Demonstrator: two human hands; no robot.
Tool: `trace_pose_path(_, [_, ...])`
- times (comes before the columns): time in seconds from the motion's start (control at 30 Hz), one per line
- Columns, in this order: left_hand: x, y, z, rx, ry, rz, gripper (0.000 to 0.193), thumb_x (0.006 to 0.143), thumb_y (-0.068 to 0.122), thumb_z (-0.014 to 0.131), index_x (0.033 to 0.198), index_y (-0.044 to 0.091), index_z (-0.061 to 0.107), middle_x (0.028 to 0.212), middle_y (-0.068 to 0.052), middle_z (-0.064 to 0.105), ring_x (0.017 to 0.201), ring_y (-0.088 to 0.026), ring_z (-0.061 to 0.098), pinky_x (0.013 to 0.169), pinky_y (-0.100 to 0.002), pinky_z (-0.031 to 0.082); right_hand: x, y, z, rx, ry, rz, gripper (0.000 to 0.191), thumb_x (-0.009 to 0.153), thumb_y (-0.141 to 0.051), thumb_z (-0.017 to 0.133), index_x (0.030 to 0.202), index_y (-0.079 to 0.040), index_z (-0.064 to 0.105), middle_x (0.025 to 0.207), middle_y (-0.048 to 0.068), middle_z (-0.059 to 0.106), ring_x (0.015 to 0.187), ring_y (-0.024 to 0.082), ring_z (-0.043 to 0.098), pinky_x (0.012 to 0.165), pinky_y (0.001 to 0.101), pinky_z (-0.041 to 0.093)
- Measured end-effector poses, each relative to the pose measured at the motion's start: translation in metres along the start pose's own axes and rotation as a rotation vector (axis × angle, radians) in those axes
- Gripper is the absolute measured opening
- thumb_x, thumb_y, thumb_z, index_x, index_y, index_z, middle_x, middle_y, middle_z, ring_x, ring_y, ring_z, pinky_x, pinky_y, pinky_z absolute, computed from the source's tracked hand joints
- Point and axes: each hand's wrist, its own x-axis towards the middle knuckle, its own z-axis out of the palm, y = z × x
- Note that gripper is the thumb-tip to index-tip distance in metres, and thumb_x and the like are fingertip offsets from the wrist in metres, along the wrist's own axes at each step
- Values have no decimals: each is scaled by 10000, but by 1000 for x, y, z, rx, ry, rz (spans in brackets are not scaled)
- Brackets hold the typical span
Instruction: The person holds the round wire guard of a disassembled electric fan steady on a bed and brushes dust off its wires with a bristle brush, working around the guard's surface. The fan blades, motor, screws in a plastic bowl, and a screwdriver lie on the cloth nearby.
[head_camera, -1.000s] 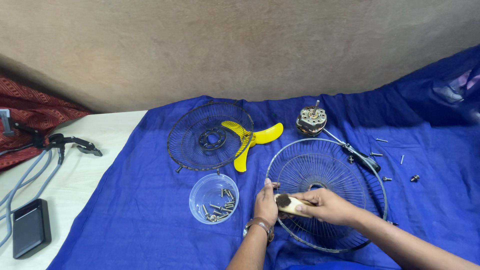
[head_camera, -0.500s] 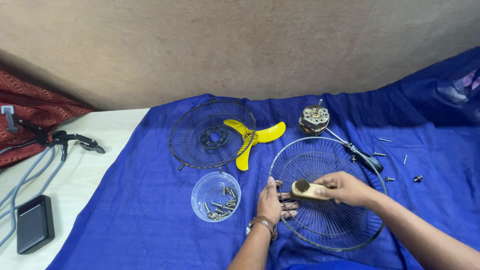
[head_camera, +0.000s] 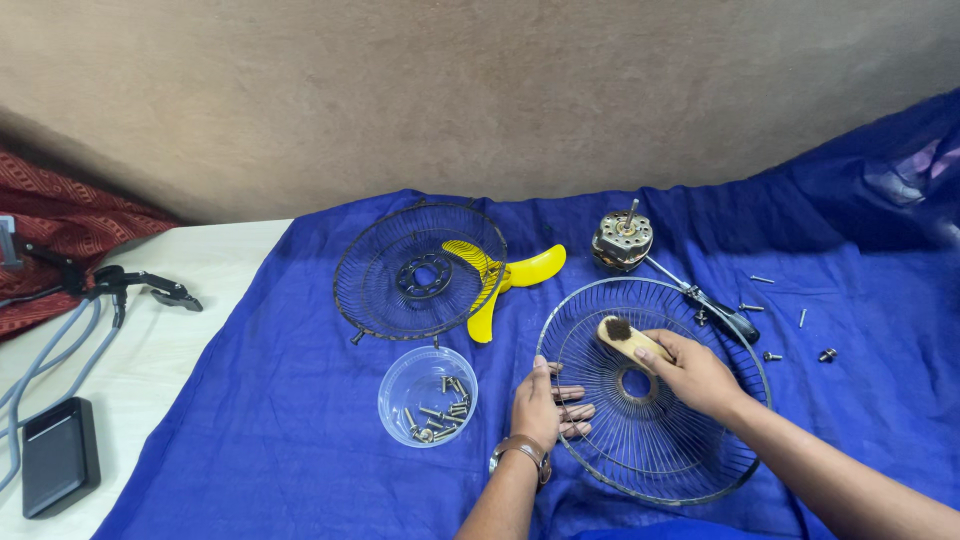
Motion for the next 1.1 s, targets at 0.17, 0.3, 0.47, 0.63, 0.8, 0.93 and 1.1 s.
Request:
trace_pose_path(0.17, [-2,1,-2,12,12,-7,731,983,663,342,1410,81,459,1148,-267,676,850,-395,768,591,-461,653,-5,-11,-1,-64,19,59,474,946,-412,599,1336,-149,661,1027,59,814,947,146,760,862,324,557])
trace_pose_path(0.3, [-3,2,-2,23,22,-12,727,983,657,339,1411,82,461,1151,-265,680,854,-395,770,589,-457,655,-8,-16,0,-94,32,78,483,947,-422,589,1357,-175,656,1037,54,814,966,149,764,875,330,553])
trace_pose_path(0.47, [-5,3,-2,23,20,-8,721,991,650,334,1413,78,458,1152,-270,679,847,-396,769,582,-450,654,-8,-17,-1,-92,35,74,490,946,-430,590,1357,-171,655,1058,58,816,978,161,770,884,336,555])
trace_pose_path(0.63, [-5,4,-1,30,18,-10,725,991,653,331,1415,79,457,1149,-267,677,848,-391,771,585,-444,659,-10,-24,-2,-110,32,86,489,948,-434,590,1358,-176,660,1057,65,816,979,166,771,887,340,558])
trace_pose_path(0.8, [-5,5,0,25,19,-6,719,991,652,332,1409,82,461,1134,-266,685,831,-389,771,577,-445,659,-16,-34,-4,-137,-5,46,500,929,-424,596,1381,-219,657,1051,59,824,979,153,770,883,329,557])
trace_pose_path(0.93, [-3,4,-1,24,25,-3,705,997,643,324,1398,80,465,1127,-274,692,817,-388,773,574,-451,658,-21,-36,0,-138,-138,42,476,952,-398,635,1397,-230,647,1036,60,843,947,136,765,880,313,575])
trace_pose_path(1.1, [1,-1,-3,42,23,54,680,1018,613,322,1368,59,503,1085,-272,725,807,-367,772,600,-436,661,-33,-32,5,44,-423,-191,460,920,-281,653,1362,-154,644,1177,13,826,1074,54,706,945,279,541])
